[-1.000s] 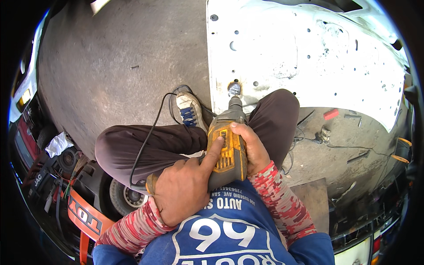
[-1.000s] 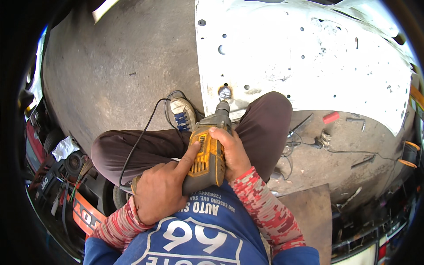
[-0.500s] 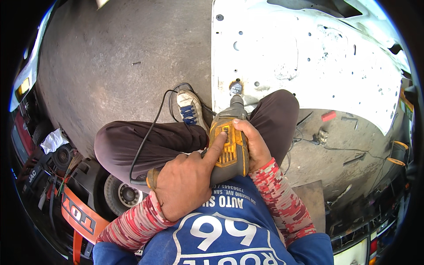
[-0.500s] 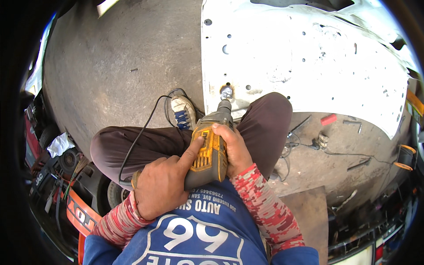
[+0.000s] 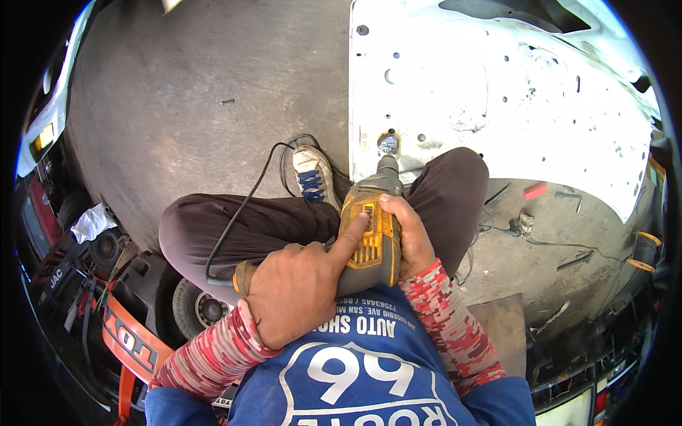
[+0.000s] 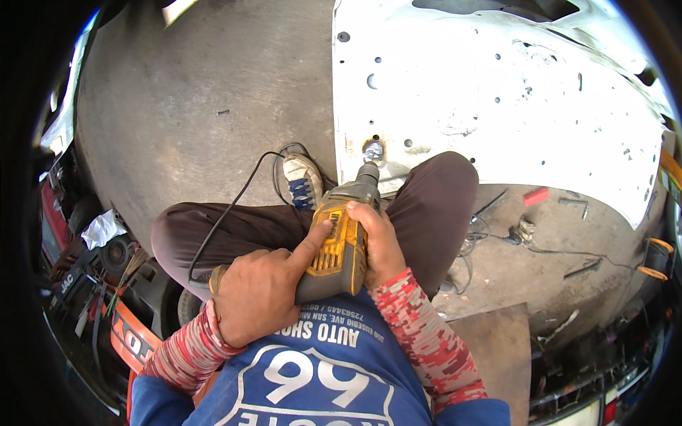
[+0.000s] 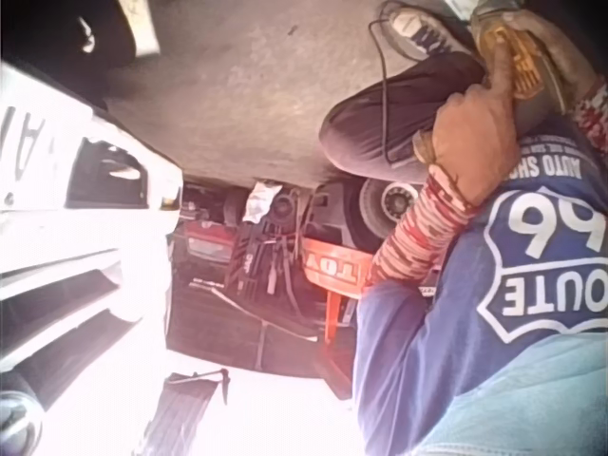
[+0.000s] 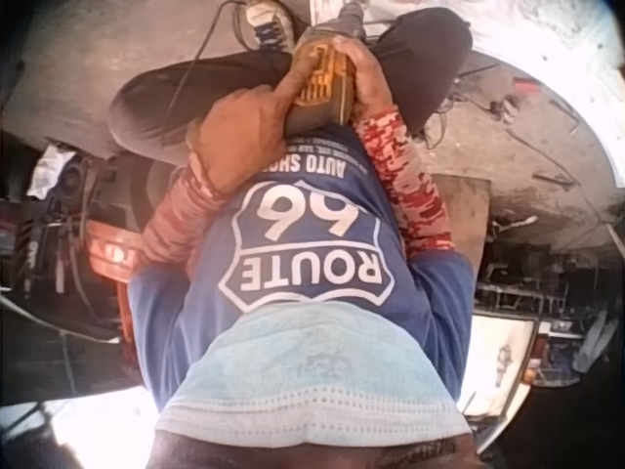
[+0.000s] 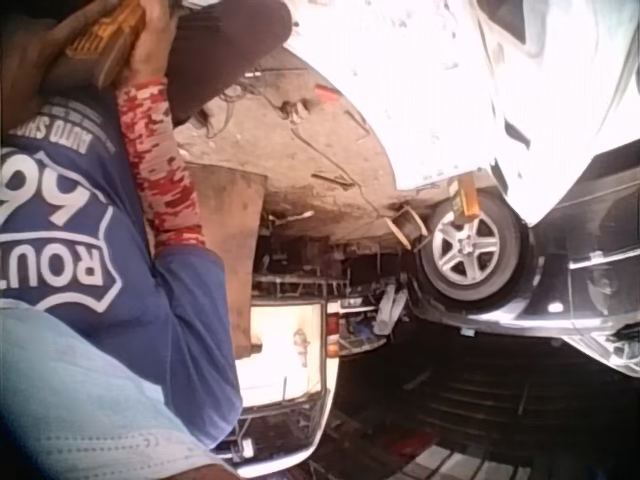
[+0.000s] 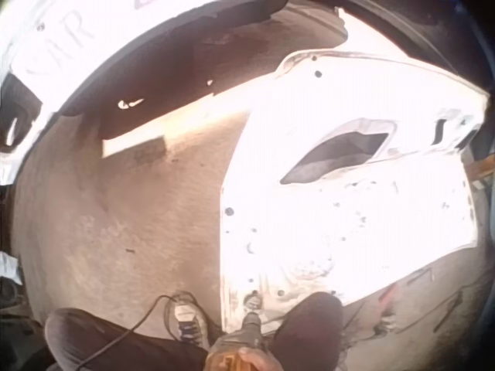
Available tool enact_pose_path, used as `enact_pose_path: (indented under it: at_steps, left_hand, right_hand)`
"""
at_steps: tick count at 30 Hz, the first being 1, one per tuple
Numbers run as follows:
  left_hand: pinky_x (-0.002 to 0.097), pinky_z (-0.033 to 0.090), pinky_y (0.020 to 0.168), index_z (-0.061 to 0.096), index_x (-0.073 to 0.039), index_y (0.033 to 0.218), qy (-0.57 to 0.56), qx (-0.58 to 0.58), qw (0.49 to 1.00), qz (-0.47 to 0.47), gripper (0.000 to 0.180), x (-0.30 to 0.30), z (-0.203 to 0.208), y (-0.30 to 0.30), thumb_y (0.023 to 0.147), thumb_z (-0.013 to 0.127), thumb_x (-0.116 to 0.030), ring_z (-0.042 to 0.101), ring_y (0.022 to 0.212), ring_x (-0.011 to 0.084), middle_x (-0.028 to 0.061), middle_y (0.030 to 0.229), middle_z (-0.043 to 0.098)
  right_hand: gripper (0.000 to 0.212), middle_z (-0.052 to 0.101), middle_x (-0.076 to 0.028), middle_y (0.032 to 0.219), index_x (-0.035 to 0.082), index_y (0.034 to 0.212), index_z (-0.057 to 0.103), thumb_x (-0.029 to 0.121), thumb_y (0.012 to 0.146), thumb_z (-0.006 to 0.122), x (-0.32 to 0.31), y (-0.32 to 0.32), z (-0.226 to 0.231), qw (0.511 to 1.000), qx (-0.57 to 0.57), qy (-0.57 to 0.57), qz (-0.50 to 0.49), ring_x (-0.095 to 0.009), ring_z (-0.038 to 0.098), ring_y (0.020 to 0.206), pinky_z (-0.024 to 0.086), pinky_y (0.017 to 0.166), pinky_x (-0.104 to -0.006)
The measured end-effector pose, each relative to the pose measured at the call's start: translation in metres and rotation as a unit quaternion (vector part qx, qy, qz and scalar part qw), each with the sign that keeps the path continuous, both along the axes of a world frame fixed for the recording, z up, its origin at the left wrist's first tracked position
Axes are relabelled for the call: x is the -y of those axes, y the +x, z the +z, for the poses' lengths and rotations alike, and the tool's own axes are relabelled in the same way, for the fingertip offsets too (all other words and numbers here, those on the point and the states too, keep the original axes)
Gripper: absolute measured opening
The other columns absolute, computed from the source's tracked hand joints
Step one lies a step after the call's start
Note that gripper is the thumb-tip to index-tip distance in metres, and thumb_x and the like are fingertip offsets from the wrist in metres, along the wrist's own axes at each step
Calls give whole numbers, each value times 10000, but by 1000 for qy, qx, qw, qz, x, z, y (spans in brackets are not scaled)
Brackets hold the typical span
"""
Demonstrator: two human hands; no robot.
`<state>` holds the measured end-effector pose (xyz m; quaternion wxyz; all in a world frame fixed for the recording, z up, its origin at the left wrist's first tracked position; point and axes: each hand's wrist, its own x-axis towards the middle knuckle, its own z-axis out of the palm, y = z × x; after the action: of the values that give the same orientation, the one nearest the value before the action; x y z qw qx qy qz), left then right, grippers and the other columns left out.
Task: The person uses a corded drill to make holes in a white car bumper lying on the floor. They reposition the bumper and continue drilling at different spots while sitting on the floor.
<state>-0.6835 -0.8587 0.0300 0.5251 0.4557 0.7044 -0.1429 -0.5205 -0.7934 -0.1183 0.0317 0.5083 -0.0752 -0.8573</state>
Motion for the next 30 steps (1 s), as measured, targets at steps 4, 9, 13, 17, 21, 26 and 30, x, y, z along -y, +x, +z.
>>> enact_pose_path:
  at_steps: [4,9,13,17,21,26,30]
  left_hand:
    - [466,613,730,433,-160,1712,16,-10,1000,-8,1087,0,2,1,693,797,-63,739,763,345,136,822,706]
    - [441,623,685,424,-149,1715,48,-17,999,-13,1043,5,3,1,753,824,-92,744,782,333,153,894,713]
    - [433,605,679,490,-131,1674,117,-72,990,-26,958,14,2,11,772,808,-90,715,765,306,129,866,678]
    - [411,585,658,551,-111,1624,145,-117,981,-59,789,20,-4,18,860,746,-127,704,753,278,101,840,661]
    - [400,581,652,571,-110,1600,153,-142,975,-82,672,22,-7,21,939,681,-159,703,743,255,73,821,658]
    - [418,584,709,524,-115,1651,138,-148,975,-93,815,23,-9,24,858,712,-91,693,779,277,93,855,655]
    - [440,591,751,486,-116,1682,121,-136,978,-102,939,23,-11,24,787,758,-37,691,811,311,108,886,658]
  right_hand:
    - [454,761,-149,1137,-42,1327,658,306,1035,659,1,1,3,1000,0,13,-4,-246,771,961,646,879,-392]
    - [472,765,-141,1125,-47,1324,672,323,1031,653,3,0,4,1000,-13,7,-4,-243,770,965,644,873,-389]
    - [481,763,-146,1132,-54,1330,669,318,1024,656,9,-1,4,999,-14,21,-20,-243,767,970,644,872,-392]
    - [482,757,-161,1145,-53,1339,666,307,1020,651,7,-4,4,999,25,34,1,-254,762,969,645,881,-402]
    - [487,758,-164,1142,-49,1338,666,319,1019,650,4,-3,9,1000,-6,19,-16,-264,761,966,644,879,-409]
    - [495,758,-166,1141,-49,1328,664,337,1020,652,11,1,0,999,-29,28,-35,-270,763,956,644,877,-423]
    - [463,753,-185,1130,-74,1313,642,296,1034,637,21,0,-12,998,-2,38,-47,-275,768,967,648,865,-426]
